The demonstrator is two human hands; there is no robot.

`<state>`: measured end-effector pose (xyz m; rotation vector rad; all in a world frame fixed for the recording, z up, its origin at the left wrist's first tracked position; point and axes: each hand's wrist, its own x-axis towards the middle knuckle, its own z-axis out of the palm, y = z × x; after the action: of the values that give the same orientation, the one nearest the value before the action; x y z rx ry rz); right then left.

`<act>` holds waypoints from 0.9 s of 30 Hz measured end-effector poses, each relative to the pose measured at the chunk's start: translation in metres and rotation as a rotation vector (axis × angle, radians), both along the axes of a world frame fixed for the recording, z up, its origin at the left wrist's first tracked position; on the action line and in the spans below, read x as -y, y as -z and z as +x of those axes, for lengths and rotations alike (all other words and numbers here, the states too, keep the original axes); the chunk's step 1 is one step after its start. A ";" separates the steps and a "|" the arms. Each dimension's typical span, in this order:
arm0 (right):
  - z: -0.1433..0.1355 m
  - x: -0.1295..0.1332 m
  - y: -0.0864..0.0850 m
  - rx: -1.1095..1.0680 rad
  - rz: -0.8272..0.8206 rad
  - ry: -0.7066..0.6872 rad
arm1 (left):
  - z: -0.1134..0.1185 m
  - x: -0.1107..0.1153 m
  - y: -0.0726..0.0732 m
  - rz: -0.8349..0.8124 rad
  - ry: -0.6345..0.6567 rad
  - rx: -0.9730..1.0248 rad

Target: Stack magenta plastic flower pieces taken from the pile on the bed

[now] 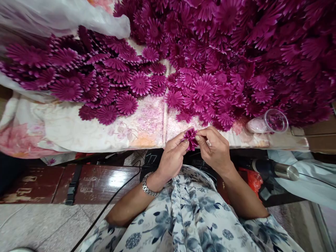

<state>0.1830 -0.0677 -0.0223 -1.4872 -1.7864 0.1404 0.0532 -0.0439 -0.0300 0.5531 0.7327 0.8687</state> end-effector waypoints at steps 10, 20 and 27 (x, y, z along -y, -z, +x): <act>-0.001 0.001 -0.006 -0.057 -0.070 0.028 | -0.006 0.000 0.008 0.148 -0.002 -0.088; 0.011 -0.006 -0.014 -0.306 -0.223 0.068 | -0.012 -0.004 0.005 0.170 -0.079 -0.149; 0.007 -0.004 -0.010 -0.257 -0.221 0.033 | -0.014 -0.003 0.008 0.167 -0.084 -0.151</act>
<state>0.1901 -0.0636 -0.0127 -1.5723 -1.5771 0.5029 0.0389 -0.0407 -0.0379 0.7468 0.8292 0.9797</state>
